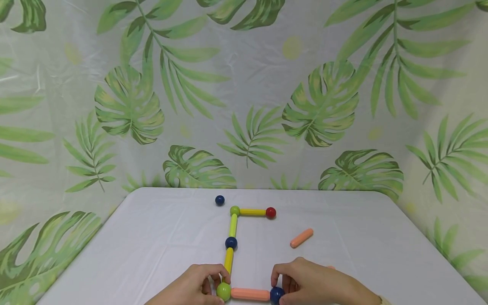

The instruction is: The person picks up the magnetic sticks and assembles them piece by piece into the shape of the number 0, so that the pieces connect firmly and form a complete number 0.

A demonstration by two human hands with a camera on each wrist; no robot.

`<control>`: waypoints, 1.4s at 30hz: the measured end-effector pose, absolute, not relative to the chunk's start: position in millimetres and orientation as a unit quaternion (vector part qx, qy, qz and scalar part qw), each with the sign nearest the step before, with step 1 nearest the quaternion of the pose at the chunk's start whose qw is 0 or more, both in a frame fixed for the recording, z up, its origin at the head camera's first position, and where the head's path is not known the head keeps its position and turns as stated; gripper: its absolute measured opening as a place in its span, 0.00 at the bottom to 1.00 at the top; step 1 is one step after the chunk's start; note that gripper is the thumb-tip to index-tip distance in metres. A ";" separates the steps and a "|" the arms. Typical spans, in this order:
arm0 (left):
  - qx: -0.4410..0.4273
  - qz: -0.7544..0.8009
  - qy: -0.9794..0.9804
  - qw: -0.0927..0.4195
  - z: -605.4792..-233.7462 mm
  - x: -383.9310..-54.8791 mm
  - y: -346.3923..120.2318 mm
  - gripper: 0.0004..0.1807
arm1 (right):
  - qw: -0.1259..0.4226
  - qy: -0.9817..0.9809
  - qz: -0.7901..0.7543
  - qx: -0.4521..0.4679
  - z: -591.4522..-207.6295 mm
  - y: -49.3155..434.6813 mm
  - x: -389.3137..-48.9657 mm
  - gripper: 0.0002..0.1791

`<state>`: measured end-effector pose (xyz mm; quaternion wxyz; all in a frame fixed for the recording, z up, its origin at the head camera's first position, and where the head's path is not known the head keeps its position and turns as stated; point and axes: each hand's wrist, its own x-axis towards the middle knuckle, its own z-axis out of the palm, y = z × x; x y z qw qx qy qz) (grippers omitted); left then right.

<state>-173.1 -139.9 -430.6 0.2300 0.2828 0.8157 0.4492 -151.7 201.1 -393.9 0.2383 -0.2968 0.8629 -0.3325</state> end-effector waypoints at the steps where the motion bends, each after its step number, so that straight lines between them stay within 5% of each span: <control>1: 0.283 0.449 0.816 0.230 -430.6 -173.1 -139.7 0.15 | 0.238 0.862 -0.334 -0.297 -394.1 201.5 -151.8 0.10; 17: 0.264 0.400 0.844 0.241 -422.8 -172.2 -139.5 0.17 | 0.174 0.885 -0.333 -0.276 -379.0 249.9 -166.2 0.13; 30: 0.363 0.285 0.881 0.102 -396.1 -170.8 -118.6 0.09 | 0.143 0.912 -0.296 -0.245 -385.0 300.3 -178.8 0.12; 42: 0.400 0.260 0.871 0.118 -393.8 -177.2 -86.9 0.07 | 0.150 0.914 -0.286 -0.246 -387.1 295.4 -180.9 0.12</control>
